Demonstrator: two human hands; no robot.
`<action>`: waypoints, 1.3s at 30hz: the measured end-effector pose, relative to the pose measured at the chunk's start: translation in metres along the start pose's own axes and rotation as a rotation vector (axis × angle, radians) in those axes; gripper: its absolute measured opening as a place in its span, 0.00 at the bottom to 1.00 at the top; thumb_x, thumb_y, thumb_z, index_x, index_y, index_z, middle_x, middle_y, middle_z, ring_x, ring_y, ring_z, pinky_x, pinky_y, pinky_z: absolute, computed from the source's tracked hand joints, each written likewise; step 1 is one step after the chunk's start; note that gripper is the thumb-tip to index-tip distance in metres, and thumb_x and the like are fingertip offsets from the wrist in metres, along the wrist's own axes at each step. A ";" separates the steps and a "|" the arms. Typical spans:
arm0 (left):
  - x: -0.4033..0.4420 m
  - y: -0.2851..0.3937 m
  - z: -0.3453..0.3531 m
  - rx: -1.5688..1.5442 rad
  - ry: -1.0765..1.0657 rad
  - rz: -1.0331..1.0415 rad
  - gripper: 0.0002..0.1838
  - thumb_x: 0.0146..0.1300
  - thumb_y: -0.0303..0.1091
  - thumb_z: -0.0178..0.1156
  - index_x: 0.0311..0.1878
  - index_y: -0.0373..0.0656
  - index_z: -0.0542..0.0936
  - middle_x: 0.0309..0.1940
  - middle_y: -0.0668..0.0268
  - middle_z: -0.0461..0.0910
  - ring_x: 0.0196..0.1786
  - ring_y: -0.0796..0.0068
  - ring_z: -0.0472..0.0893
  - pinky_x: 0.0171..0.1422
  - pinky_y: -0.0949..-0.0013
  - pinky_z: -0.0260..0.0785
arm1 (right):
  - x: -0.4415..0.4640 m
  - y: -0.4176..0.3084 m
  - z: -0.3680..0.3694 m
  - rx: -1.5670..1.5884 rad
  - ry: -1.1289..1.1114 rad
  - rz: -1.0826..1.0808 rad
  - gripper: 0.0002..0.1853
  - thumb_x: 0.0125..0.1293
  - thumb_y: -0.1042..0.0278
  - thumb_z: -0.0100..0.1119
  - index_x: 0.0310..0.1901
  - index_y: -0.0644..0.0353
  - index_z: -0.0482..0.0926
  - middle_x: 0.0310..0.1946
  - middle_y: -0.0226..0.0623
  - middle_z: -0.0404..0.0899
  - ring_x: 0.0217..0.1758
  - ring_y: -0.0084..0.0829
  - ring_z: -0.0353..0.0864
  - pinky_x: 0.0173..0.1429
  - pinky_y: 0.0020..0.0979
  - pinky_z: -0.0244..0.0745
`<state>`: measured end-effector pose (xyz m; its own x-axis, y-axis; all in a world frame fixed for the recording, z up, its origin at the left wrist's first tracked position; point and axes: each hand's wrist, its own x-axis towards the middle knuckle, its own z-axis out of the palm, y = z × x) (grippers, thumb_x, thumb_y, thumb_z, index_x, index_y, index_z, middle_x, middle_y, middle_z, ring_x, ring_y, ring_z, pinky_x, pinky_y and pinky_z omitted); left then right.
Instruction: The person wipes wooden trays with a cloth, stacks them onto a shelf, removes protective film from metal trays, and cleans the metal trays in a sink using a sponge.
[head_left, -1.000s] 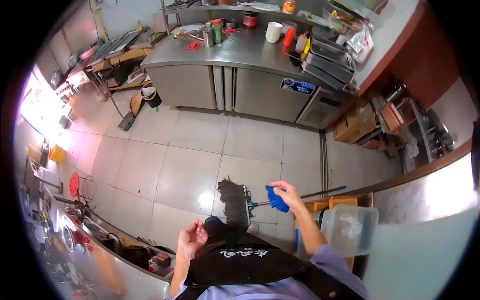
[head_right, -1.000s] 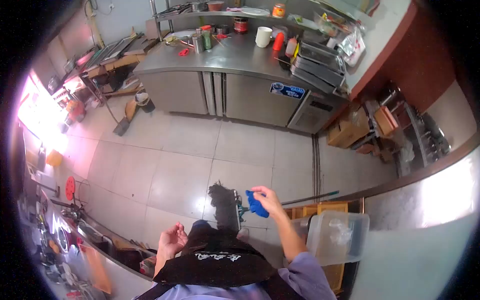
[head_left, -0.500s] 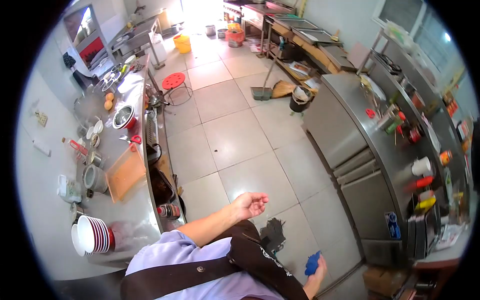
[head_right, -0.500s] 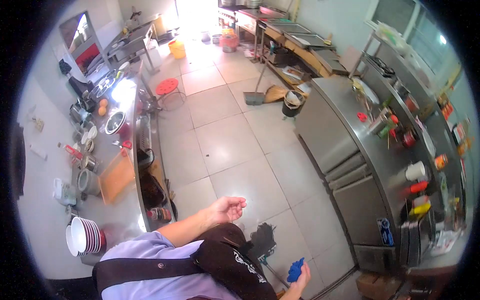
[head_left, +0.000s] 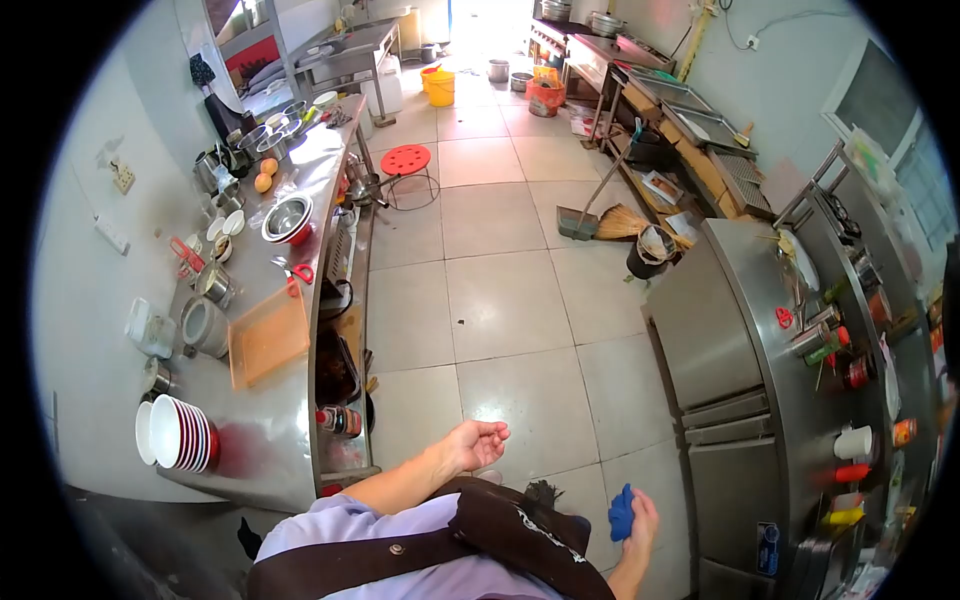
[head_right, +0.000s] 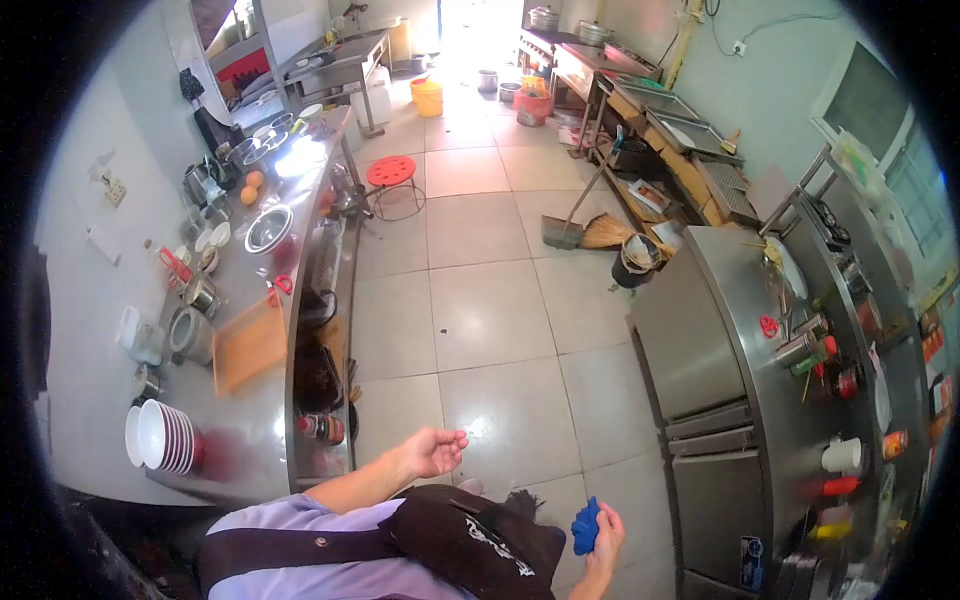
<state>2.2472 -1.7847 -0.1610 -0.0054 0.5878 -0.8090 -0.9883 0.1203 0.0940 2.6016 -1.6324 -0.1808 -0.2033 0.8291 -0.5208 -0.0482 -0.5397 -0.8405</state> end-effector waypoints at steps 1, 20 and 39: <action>0.003 -0.002 0.004 0.009 0.018 -0.013 0.06 0.68 0.29 0.49 0.43 0.42 0.75 0.33 0.68 0.80 0.33 0.77 0.78 0.41 0.71 0.74 | 0.007 -0.001 -0.001 -0.017 -0.027 0.001 0.13 0.67 0.74 0.49 0.52 0.68 0.73 0.38 0.46 0.80 0.37 0.37 0.82 0.40 0.36 0.81; 0.078 -0.129 0.182 -0.147 -0.030 0.077 0.05 0.68 0.29 0.51 0.42 0.41 0.76 0.34 0.68 0.80 0.32 0.79 0.78 0.39 0.72 0.74 | 0.214 -0.072 -0.213 0.037 -0.121 0.202 0.17 0.70 0.65 0.46 0.56 0.64 0.71 0.40 0.47 0.79 0.32 0.36 0.79 0.29 0.35 0.74; 0.143 0.119 0.165 -0.517 0.008 0.378 0.05 0.66 0.29 0.53 0.43 0.41 0.75 0.34 0.66 0.80 0.33 0.76 0.78 0.41 0.70 0.74 | 0.421 -0.168 0.133 -0.017 -0.474 0.337 0.17 0.70 0.66 0.46 0.57 0.62 0.70 0.40 0.41 0.78 0.31 0.33 0.77 0.31 0.33 0.74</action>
<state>2.1535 -1.5547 -0.1699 -0.3670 0.5080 -0.7792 -0.8641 -0.4964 0.0834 2.3940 -1.2118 -0.2390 -0.6201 0.4541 -0.6398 0.1103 -0.7569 -0.6442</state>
